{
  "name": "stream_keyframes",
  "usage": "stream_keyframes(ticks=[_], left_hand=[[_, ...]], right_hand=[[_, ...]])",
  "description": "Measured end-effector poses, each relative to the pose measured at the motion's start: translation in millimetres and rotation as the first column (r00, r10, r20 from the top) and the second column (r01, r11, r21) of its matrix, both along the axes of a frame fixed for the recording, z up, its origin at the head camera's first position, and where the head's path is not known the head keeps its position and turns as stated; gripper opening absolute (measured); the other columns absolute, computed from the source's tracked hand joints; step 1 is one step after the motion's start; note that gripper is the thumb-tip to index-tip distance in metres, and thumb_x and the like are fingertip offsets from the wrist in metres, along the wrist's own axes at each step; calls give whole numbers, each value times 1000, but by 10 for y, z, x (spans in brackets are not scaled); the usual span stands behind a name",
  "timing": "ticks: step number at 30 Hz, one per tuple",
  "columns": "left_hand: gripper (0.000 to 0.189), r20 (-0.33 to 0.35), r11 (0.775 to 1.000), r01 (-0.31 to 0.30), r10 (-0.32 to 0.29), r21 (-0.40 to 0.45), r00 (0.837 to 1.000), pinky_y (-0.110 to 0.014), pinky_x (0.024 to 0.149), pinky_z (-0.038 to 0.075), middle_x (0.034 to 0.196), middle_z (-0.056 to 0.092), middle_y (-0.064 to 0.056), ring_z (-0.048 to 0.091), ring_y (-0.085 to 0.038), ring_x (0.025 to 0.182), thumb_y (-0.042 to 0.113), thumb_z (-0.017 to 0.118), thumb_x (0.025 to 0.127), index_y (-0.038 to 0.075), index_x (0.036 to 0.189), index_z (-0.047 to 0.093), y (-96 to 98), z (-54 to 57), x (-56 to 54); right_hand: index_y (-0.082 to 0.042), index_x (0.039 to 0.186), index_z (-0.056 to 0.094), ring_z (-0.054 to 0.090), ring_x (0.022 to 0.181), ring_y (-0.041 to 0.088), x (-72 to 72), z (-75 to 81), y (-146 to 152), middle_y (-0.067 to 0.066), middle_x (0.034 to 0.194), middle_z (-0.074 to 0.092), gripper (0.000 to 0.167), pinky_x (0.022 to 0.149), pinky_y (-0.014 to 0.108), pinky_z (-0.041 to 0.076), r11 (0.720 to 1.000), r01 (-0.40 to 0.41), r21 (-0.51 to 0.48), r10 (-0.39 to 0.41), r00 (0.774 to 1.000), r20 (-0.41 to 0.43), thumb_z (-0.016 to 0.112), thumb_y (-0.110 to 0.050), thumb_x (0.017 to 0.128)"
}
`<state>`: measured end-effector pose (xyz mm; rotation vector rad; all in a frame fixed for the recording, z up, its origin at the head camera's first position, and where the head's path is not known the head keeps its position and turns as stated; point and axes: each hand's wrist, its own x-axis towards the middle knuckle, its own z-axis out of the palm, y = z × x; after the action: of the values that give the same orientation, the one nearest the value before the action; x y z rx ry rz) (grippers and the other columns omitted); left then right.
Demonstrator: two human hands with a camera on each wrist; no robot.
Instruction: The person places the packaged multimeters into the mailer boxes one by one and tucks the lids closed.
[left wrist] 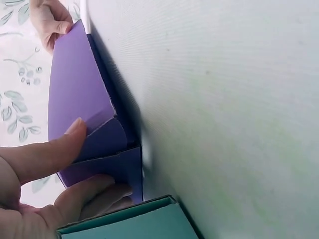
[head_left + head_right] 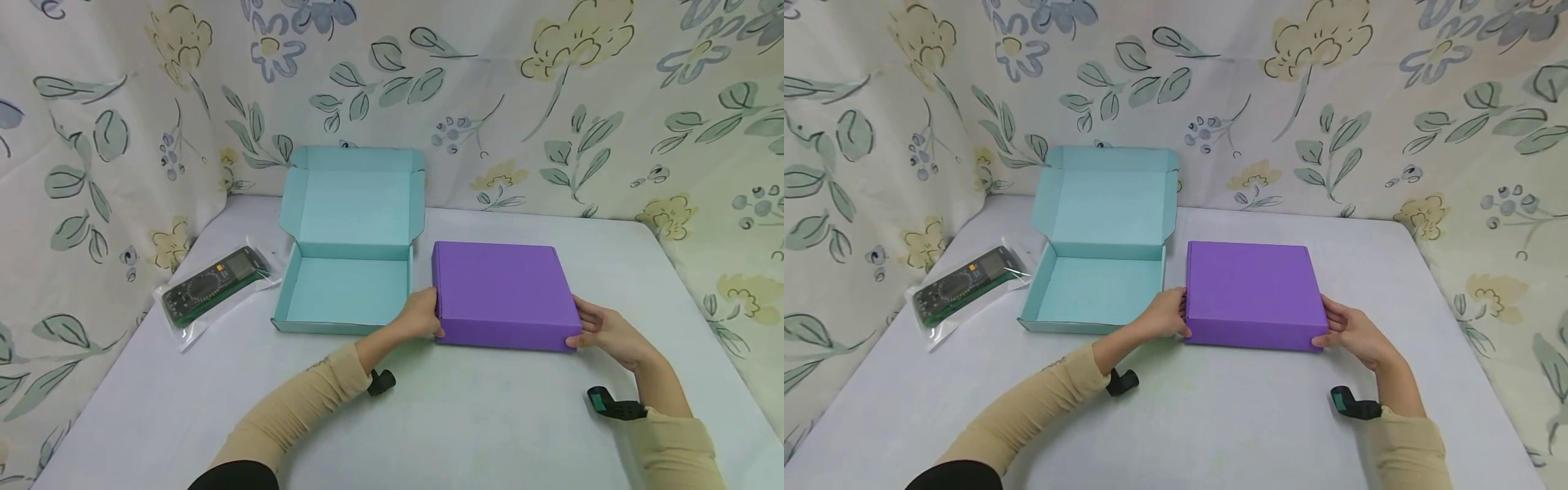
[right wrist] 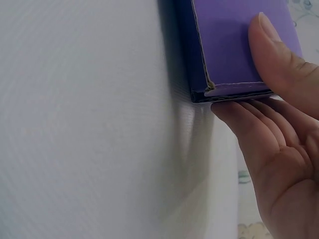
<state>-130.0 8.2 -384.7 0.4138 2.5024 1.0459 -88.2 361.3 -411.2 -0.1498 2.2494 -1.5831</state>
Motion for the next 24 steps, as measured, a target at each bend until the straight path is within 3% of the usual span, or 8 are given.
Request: stream_keyframes(ticks=[2,6,11,15,24], left_hand=[[51,-31,999,19,-20,-26,999,-29,69,52,101,64,-19,58,-23,84,-9,82,69,-11,114,56,8,4,-2],[31,-121,996,56,-64,-73,991,-22,50,39,79,57,-12,44,-17,65,-12,77,69,-8,93,57,26,12,-3],[17,-229,987,90,-119,-133,966,-21,47,31,69,42,-5,33,-14,60,-15,64,72,-5,81,53,56,3,17],[17,-249,981,94,-135,-170,959,-20,45,30,70,38,-4,32,-13,59,-15,63,74,-5,81,51,81,0,30],[38,-312,974,105,-165,-200,936,-19,45,26,67,29,-1,27,-12,57,-17,62,73,7,66,33,97,-1,14]], right_hand=[[16,147,4,49,115,-6,-1,2,-8,39,148,14,97,88,11,46,1000,20,25,-20,1000,0,74,3,80],[16,148,9,47,123,12,-3,0,-37,37,147,19,97,88,12,47,994,64,88,-65,998,6,76,0,79],[16,146,16,43,126,32,-9,-6,-82,35,145,27,96,87,14,48,980,126,154,-126,992,-9,80,-1,77],[17,145,19,40,126,39,-19,4,-112,34,142,32,95,87,14,48,967,143,210,-140,990,-29,81,-2,75],[18,144,21,40,125,48,33,18,-188,37,139,35,91,81,11,50,948,166,272,-154,986,-65,79,0,77]])
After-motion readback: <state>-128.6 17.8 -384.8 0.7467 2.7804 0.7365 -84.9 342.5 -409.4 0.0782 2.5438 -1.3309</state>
